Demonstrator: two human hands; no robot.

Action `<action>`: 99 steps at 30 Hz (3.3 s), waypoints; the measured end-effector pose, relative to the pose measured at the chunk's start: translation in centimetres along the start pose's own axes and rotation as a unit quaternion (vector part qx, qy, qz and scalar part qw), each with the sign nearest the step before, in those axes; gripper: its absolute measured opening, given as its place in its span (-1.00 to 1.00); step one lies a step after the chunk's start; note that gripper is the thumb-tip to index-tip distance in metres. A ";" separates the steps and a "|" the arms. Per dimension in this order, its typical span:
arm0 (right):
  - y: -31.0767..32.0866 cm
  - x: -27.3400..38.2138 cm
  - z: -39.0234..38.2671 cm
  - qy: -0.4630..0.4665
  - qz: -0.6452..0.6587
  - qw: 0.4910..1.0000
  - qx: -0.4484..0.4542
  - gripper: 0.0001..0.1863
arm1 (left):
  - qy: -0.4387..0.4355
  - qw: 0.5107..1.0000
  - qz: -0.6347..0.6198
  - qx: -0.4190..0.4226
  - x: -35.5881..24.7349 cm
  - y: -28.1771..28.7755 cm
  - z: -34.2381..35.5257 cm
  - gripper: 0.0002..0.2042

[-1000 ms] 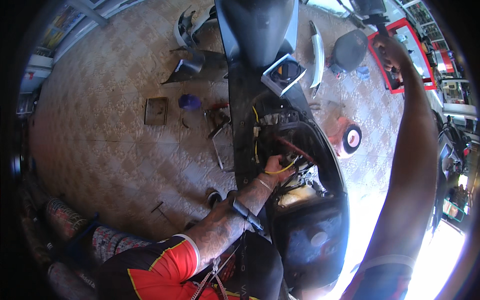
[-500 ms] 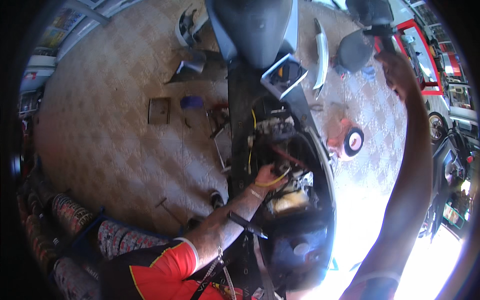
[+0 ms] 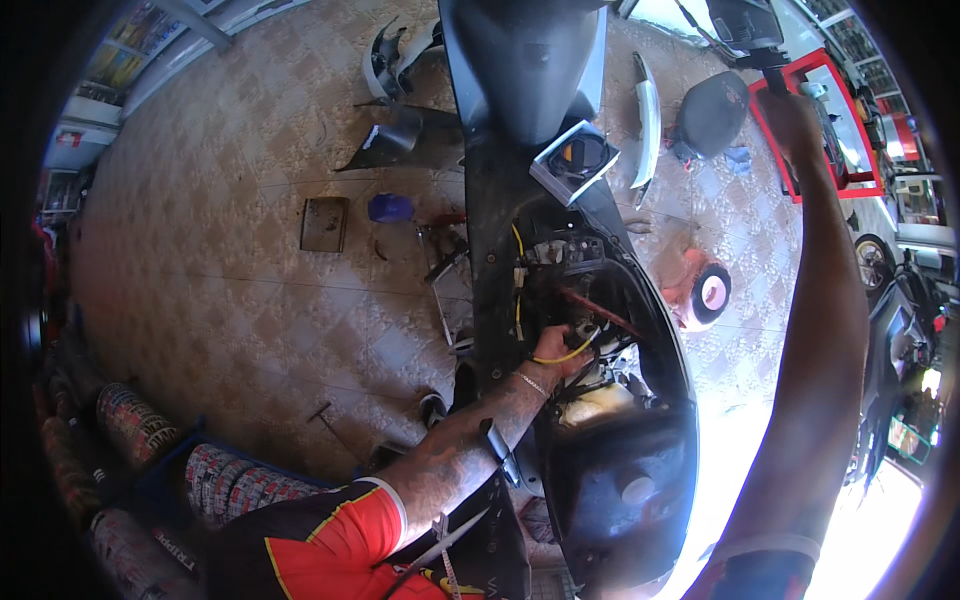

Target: The person works on the exposed wiring and internal components of a scooter's front assembly. They repeatedly reach into the compartment, adjust wires, and test the scooter by turning the handlebar switch. The person also handles a black plastic cover and places it on the scooter.

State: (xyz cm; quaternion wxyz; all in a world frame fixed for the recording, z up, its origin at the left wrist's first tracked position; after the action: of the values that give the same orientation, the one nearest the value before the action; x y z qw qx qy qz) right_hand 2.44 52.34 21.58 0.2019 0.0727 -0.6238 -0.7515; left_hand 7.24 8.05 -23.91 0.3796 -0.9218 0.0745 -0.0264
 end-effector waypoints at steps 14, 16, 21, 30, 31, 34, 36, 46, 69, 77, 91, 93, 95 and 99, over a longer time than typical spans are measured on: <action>-0.8 -0.1 -1.5 -0.152 0.305 0.909 0.240 -0.75 | -0.024 0.994 0.102 0.039 -1.1 -0.2 -1.4 -0.64; -0.6 -0.3 -1.1 -0.143 0.301 0.909 0.249 -0.75 | 0.034 0.999 -0.017 0.016 -1.0 -0.4 -1.9 -0.66; 0.3 0.2 -0.2 -0.095 0.273 0.918 0.270 -0.71 | 0.047 0.997 -0.055 0.013 -1.5 -1.0 -4.1 -0.69; 1.2 4.2 -1.4 0.016 0.041 0.998 0.050 -0.55 | -0.058 0.988 0.123 0.079 -2.6 -2.1 -4.9 -0.70; 0.8 4.0 -1.3 -0.006 0.051 0.997 0.051 -0.55 | -0.077 0.981 0.162 0.079 -2.7 -2.4 -4.4 -0.72; 0.1 3.4 -0.8 0.014 0.021 0.996 0.084 -0.67 | 0.052 0.988 -0.144 0.000 -1.2 -2.2 -3.3 -0.66; -0.2 3.5 -0.4 0.091 -0.088 0.989 0.077 -0.72 | 0.050 0.995 -0.077 -0.039 -1.1 -1.9 -3.0 -0.67; -0.3 2.1 0.4 0.081 -0.069 0.992 0.067 -0.76 | 0.029 0.996 -0.077 -0.020 -0.1 -0.8 -1.9 -0.65; 3.9 7.5 -1.9 0.007 -0.097 0.995 0.020 -0.33 | 0.072 0.990 0.062 -0.105 -6.9 -4.1 -14.6 -0.69; 5.5 7.8 -14.5 -0.012 -0.112 0.974 -0.195 -0.29 | 0.047 0.983 0.169 -0.060 -11.2 -2.6 -26.0 -0.72; 14.7 -17.3 -79.4 -0.558 0.408 0.669 0.272 0.03 | -0.039 0.951 0.285 -0.116 -18.3 7.0 -44.7 -0.84; 13.9 -18.4 -81.0 -0.565 0.382 0.706 0.192 -0.07 | -0.044 0.943 0.302 -0.134 -18.0 8.7 -46.4 -0.81; 13.6 -18.4 -81.0 -0.500 0.313 0.785 0.188 -0.10 | -0.048 0.935 0.326 -0.133 -17.3 10.2 -48.1 -0.79; 15.6 -17.3 -79.1 -0.450 0.285 0.834 0.142 -0.29 | -0.046 0.918 0.359 -0.163 -16.0 13.1 -51.2 -0.75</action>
State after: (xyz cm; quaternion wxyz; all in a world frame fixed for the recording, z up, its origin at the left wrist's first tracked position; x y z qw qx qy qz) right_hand 50.01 -14.84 17.49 0.0910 -0.4266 -0.7391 -0.5133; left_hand -15.47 -34.20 3.39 0.2108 -0.8824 0.3861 0.1669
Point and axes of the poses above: each hand's wrist, its own z-axis towards the middle knuckle, its own y-axis out of the back of the hand, x = y × z, the point moved 6 cm from there along z, towards the middle knuckle, and after that the axes turned 4 degrees about -y, right-handed, at the moved point
